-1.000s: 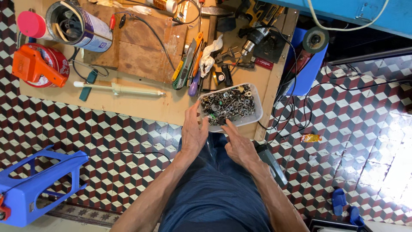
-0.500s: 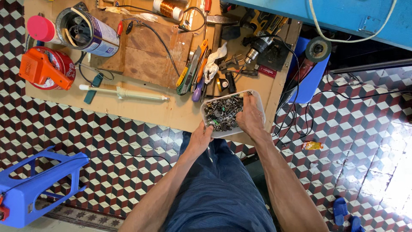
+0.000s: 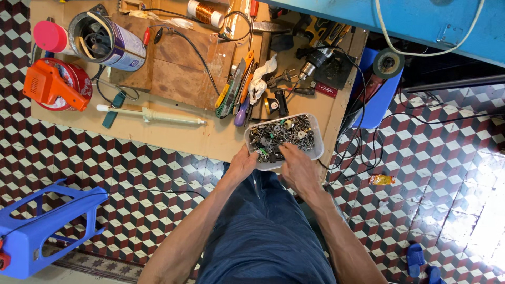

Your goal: The person organizes a cluttered workbench by moving tools and components, including pliers, a multimeter, and a soldering iron, into a more orderly arrangement. They then pick up an angle grinder and walk outside to a concrete area where dried plant material is laid out.

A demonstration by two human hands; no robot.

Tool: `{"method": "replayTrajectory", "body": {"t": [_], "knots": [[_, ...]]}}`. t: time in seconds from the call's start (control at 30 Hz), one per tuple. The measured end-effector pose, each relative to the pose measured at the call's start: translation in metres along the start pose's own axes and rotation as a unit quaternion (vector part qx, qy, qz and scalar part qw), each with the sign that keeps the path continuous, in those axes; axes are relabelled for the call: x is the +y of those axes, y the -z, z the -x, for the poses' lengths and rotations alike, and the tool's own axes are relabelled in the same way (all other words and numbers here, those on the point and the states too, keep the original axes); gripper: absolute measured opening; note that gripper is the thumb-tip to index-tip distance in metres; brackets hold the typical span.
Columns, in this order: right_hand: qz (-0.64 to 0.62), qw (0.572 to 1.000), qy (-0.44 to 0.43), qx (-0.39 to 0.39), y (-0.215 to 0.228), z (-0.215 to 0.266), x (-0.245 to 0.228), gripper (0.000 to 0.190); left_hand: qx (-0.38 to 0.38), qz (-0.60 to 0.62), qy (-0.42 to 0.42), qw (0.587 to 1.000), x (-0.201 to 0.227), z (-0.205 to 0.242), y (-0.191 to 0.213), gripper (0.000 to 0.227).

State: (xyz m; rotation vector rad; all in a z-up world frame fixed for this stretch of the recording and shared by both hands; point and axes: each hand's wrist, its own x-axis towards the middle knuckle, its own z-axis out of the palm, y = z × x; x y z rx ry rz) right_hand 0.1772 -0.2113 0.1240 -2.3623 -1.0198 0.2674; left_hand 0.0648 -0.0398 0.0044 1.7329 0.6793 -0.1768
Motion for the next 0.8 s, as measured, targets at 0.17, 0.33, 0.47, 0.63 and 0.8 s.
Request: {"method": "replayTrajectory", "body": {"t": [0.17,0.33,0.47,0.63,0.8], "knots": [[-0.15,0.877,-0.456,0.037,0.029,0.011,0.012,0.035,0.003,-0.056,0.058,0.997,0.01,-0.009,0.012,0.061],[-0.326,0.765,-0.553,0.045,-0.01,0.03,0.022,0.038,0.01,-0.068,0.186,0.98,0.031,0.024,-0.029,0.05],[-0.371,0.761,-0.529,0.057,-0.051,0.066,0.032,0.042,-0.073,0.204,0.296,0.93,0.046,0.072,-0.073,0.042],[-0.315,0.807,-0.497,0.042,-0.044,0.101,0.065,0.047,-0.233,0.182,0.294,0.909,0.052,0.075,-0.063,0.047],[-0.225,0.845,-0.485,0.033,-0.021,0.11,0.071,0.05,-0.345,0.063,0.191,0.917,0.039,0.065,-0.005,0.054]]}}
